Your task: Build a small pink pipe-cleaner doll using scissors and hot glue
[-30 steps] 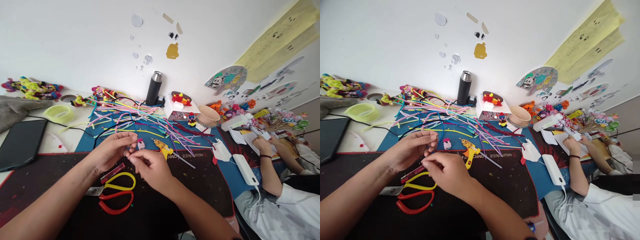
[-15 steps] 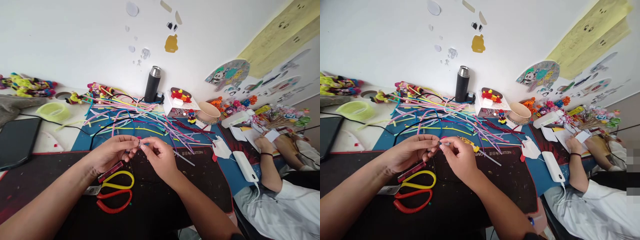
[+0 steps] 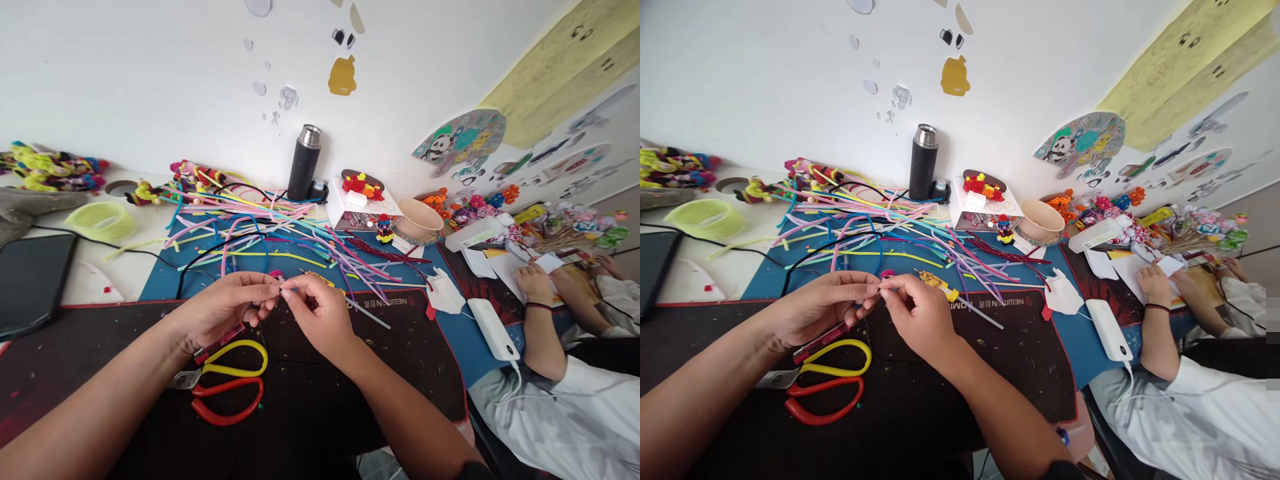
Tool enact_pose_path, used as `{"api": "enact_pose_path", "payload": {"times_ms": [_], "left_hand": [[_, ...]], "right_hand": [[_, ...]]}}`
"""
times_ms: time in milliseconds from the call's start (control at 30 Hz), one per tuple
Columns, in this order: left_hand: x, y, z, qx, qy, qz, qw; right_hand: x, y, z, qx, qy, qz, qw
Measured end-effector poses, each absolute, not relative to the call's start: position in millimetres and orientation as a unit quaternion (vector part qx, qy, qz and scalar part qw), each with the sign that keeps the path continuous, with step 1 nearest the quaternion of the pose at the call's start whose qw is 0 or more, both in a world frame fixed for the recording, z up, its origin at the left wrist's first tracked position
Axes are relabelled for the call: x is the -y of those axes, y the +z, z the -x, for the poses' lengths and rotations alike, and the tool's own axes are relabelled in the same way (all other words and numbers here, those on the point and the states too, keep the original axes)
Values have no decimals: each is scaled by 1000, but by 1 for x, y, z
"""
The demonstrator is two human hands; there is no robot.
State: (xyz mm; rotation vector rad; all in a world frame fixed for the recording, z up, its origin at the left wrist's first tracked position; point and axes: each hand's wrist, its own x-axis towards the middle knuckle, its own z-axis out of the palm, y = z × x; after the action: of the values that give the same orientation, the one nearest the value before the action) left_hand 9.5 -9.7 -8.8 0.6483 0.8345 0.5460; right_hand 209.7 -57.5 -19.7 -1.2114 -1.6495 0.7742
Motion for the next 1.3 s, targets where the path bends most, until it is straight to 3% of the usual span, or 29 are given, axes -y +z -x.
{"api": "enact_pose_path", "payload": {"times_ms": [1300], "left_hand": [[14,-8,-12,-398,276,-505,714]], "right_hand": [[58,-19,-208,505,551,518,417]]}}
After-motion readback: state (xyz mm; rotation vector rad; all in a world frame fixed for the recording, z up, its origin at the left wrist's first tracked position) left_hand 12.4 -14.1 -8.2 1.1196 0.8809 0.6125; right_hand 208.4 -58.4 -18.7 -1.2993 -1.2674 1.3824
